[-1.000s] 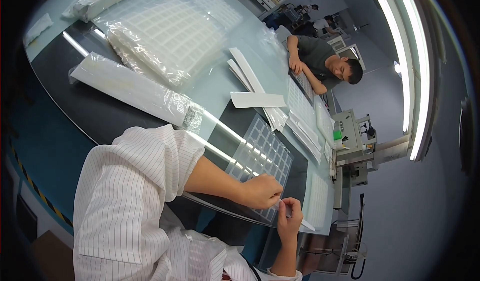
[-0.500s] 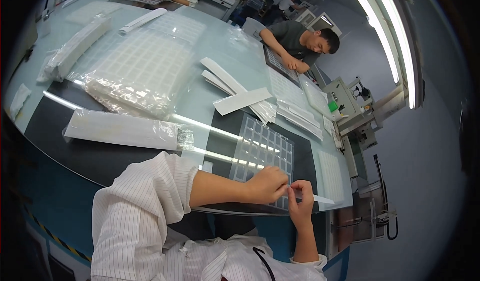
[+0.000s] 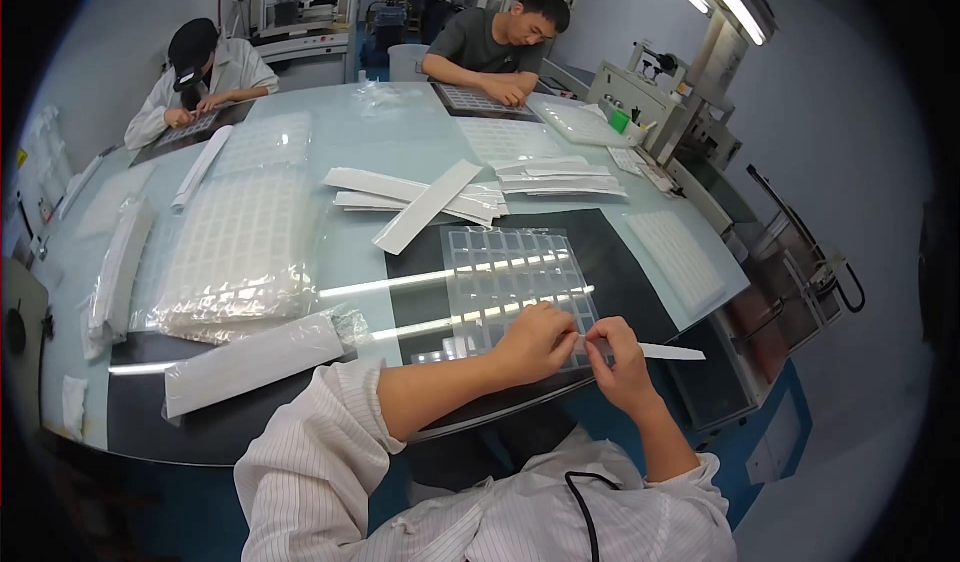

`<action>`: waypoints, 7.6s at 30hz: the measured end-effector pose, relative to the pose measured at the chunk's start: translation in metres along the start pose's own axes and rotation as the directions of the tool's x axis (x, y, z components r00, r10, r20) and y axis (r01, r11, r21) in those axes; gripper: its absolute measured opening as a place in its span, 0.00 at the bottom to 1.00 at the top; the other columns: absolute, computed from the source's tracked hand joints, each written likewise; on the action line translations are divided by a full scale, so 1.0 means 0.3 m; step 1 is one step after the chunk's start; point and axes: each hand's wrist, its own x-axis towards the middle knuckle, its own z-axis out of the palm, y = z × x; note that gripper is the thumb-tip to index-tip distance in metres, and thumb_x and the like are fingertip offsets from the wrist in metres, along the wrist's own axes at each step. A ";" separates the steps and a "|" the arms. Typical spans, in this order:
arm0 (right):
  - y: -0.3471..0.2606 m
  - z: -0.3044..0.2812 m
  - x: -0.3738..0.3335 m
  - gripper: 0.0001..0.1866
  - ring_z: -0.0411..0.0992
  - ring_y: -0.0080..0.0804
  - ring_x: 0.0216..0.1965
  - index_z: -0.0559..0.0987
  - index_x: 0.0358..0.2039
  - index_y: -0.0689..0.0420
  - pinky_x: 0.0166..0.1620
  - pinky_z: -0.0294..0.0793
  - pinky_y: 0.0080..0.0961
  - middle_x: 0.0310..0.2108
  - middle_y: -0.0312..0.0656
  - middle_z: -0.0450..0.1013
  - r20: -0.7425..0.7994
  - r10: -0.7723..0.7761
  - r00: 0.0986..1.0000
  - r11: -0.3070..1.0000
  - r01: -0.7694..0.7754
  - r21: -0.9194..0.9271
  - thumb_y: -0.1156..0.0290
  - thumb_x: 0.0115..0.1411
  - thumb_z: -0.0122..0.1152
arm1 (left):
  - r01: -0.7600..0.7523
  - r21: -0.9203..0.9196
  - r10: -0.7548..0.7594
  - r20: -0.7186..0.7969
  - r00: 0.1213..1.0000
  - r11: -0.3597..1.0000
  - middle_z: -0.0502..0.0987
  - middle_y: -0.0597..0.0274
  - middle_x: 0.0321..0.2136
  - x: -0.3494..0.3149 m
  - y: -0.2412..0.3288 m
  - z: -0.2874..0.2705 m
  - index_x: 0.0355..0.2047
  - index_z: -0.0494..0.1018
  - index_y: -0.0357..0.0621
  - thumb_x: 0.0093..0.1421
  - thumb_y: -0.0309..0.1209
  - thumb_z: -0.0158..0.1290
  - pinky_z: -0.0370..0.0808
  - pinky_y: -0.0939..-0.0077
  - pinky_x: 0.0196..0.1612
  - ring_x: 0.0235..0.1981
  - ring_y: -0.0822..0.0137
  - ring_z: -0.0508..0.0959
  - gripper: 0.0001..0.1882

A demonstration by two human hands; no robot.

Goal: Applying strips of white tape onto a transparent plastic sheet with a grid pattern.

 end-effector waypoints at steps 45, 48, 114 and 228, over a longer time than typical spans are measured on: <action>0.116 0.019 0.170 0.10 0.73 0.46 0.33 0.73 0.37 0.62 0.35 0.73 0.34 0.34 0.48 0.72 0.119 -0.193 0.974 0.976 0.178 0.127 0.84 0.58 0.63 | 0.353 -0.142 -0.362 -0.037 0.932 0.925 0.77 0.58 0.30 0.002 0.000 -0.042 0.36 0.77 0.38 0.63 0.33 0.57 0.71 0.73 0.34 0.31 0.66 0.75 0.09; 0.156 0.063 0.206 0.10 0.73 0.47 0.34 0.73 0.38 0.61 0.36 0.73 0.35 0.35 0.49 0.72 0.052 -0.276 0.960 0.957 0.270 0.103 0.83 0.57 0.64 | 0.488 -0.242 -0.508 -0.025 0.861 0.839 0.77 0.62 0.30 0.015 0.003 -0.047 0.37 0.76 0.38 0.65 0.33 0.56 0.69 0.77 0.33 0.31 0.73 0.73 0.09; 0.173 -0.096 0.162 0.03 0.72 0.34 0.42 0.75 0.36 0.63 0.45 0.72 0.25 0.43 0.47 0.73 0.270 -0.261 0.927 0.901 0.134 0.413 0.82 0.62 0.59 | 0.400 -0.018 -0.400 0.017 0.916 0.916 0.75 0.53 0.26 0.002 0.120 -0.041 0.30 0.75 0.38 0.60 0.29 0.56 0.72 0.61 0.36 0.32 0.53 0.75 0.07; 0.280 -0.086 0.158 0.04 0.71 0.27 0.40 0.77 0.37 0.64 0.46 0.70 0.23 0.41 0.43 0.74 0.364 -0.225 0.904 0.938 0.100 0.331 0.83 0.61 0.61 | 0.266 0.026 -0.267 0.091 0.959 0.964 0.73 0.53 0.24 0.069 0.050 0.064 0.34 0.74 0.37 0.64 0.27 0.54 0.69 0.62 0.32 0.27 0.55 0.73 0.05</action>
